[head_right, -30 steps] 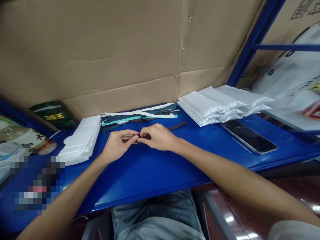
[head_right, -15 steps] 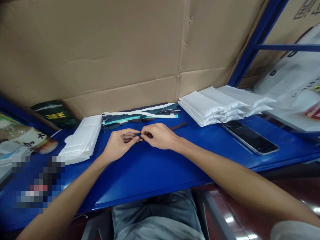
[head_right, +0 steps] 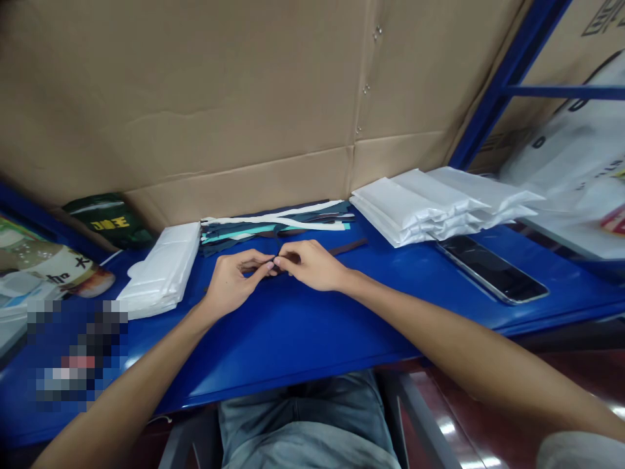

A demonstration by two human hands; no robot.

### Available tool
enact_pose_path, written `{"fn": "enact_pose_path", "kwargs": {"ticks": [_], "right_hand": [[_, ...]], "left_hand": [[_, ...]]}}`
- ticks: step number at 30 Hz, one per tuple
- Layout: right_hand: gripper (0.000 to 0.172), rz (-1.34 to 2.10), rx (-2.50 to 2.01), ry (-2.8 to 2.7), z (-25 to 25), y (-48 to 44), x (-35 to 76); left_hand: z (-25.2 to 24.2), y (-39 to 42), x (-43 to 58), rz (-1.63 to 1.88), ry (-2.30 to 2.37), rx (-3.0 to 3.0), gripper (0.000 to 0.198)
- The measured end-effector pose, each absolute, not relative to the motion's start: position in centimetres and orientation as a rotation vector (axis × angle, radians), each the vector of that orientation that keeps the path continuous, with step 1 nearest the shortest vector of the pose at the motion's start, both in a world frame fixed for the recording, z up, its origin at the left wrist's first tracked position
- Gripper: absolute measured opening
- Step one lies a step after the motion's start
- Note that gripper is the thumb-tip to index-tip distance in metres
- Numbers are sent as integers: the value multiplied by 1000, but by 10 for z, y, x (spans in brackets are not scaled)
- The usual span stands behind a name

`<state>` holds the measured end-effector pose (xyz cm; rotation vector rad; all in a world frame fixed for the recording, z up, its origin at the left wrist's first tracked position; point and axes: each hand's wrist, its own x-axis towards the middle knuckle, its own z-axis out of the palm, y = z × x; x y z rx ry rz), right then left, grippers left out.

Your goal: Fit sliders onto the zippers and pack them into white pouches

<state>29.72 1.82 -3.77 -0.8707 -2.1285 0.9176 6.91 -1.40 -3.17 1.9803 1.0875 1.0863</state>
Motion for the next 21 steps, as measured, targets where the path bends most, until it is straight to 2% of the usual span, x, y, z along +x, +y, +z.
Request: {"fn": "enact_pose_path", "kwargs": {"ticks": [5, 7, 18, 21], "right_hand": [[37, 1439, -768, -1855, -48, 29, 298], [38, 1511, -764, -1810, -50, 30, 298], [25, 1145, -842, -1977, -40, 20, 300], [18, 885, -866, -2117, -40, 18, 302]], "left_hand": [[-28, -17, 69, 1057, 1101, 2038, 23], [-27, -17, 70, 1054, 1095, 2050, 23], [-30, -17, 68, 1044, 1036, 2032, 20], [-32, -16, 68, 1034, 1055, 2015, 23]]}}
